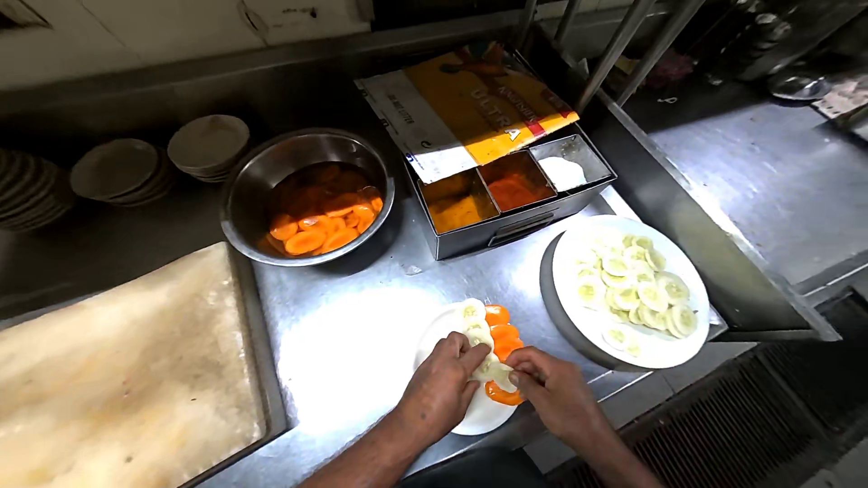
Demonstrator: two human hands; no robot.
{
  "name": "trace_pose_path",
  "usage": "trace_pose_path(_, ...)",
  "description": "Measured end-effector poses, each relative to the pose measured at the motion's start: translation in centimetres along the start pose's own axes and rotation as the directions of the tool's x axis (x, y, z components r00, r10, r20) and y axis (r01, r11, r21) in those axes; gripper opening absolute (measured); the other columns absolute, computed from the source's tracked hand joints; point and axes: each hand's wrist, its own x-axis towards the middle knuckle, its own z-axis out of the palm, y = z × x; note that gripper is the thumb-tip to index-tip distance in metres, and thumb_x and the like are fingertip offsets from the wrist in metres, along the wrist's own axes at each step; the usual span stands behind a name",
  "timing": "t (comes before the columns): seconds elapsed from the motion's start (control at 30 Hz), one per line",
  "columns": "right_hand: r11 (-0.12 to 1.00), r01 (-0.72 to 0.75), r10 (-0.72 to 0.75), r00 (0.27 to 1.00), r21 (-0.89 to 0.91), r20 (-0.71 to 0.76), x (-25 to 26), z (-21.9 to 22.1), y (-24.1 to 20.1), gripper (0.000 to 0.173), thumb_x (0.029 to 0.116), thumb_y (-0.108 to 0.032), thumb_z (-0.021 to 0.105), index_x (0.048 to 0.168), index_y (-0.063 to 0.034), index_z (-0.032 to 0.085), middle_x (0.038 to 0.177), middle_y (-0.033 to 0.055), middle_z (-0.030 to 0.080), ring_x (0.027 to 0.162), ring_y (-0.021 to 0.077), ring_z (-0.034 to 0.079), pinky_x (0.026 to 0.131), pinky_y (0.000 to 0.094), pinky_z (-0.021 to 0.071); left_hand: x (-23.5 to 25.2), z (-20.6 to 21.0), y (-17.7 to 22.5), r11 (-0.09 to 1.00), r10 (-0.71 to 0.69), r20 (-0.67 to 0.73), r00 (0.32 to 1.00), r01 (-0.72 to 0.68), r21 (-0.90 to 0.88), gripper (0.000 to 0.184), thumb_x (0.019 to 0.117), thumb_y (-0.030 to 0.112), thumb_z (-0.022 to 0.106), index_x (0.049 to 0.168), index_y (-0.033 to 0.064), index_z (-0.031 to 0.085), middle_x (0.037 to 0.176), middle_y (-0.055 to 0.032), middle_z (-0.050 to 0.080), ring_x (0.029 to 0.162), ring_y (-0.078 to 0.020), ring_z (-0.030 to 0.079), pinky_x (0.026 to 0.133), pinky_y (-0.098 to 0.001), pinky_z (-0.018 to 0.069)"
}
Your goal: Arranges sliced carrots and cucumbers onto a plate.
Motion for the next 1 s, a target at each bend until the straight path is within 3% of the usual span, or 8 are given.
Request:
trace_pose_path(0.23,0.997,0.032,-0.028,0.998,0.070,-0.055,-0.5,-0.5,0.4,0.019,0.0975,-0.013,0.061,0.113,-0.0073,0.070,0.092,0.0025,0.073,0.075,0.0099,0.070,0.070,0.0287,0.0597,0.2,0.9,-0.5,0.999,0.022,-0.121,0.992,-0.017,0.042,0.041,0.0900,0.018,0.071,0.130,0.0099,0.067,0.122,-0.0186,0.062,0.110,-0.0318,0.064,0.094,-0.0421,0.0562)
trace_pose_path(0.33,0.994,0.039,-0.026,0.992,0.103,-0.120,-0.7,-1.8,0.7,0.019,0.0968,-0.012,0.061,0.113,-0.0068,0.070,0.093,0.0017,0.074,0.073,0.0085,0.069,0.067,0.0264,0.0595,0.4,0.6,-0.4,1.000,-0.007,-0.110,0.994,0.009,0.019,0.043,0.0912,0.019,0.072,0.132,0.0091,0.065,0.123,-0.0189,0.061,0.112,-0.0313,0.064,0.096,-0.0410,0.0553)
trace_pose_path(0.47,0.996,0.027,-0.020,0.997,0.086,-0.080,-0.7,-1.4,0.5,0.018,0.0979,-0.012,0.061,0.112,-0.0081,0.071,0.093,0.0012,0.074,0.073,0.0082,0.069,0.067,0.0259,0.0586,0.3,0.1,-0.6,0.999,-0.038,-0.074,0.997,0.036,-0.023,0.045,0.0931,0.021,0.072,0.136,0.0091,0.063,0.125,-0.0187,0.061,0.110,-0.0290,0.065,0.097,-0.0398,0.0551)
trace_pose_path(0.73,0.998,0.057,-0.053,0.995,-0.038,0.087,-0.1,1.1,-1.3,0.023,0.1002,-0.015,0.057,0.116,-0.0054,0.071,0.097,0.0074,0.073,0.081,0.0141,0.070,0.077,0.0322,0.0578,0.2,-0.2,-0.7,0.995,-0.059,-0.051,0.997,0.055,-0.082,0.047,0.0916,0.010,0.064,0.138,0.0088,0.062,0.124,-0.0177,0.060,0.099,-0.0256,0.065,0.090,-0.0380,0.0565)
trace_pose_path(0.87,0.969,0.125,-0.106,0.989,-0.212,0.101,0.5,2.0,-1.8,0.026,0.1016,-0.015,0.055,0.119,-0.0050,0.070,0.100,0.0116,0.074,0.088,0.0228,0.071,0.084,0.0397,0.0578,0.2,-0.2,-0.9,0.994,-0.050,-0.059,0.997,0.044,-0.096,0.046,0.0916,0.008,0.059,0.138,0.0086,0.062,0.123,-0.0173,0.060,0.098,-0.0243,0.065,0.089,-0.0369,0.0566)
trace_pose_path(1.0,0.886,0.229,-0.281,0.957,-0.404,-0.075,0.6,3.1,-0.7,0.020,0.0965,-0.017,0.063,0.109,-0.0038,0.072,0.089,0.0137,0.072,0.077,0.0285,0.072,0.072,0.0446,0.0605,0.3,-0.3,-0.9,0.994,-0.060,-0.036,0.998,0.057,-0.094,0.045,0.0930,0.010,0.058,0.138,0.0098,0.062,0.124,-0.0164,0.060,0.101,-0.0233,0.065,0.091,-0.0357,0.0561)
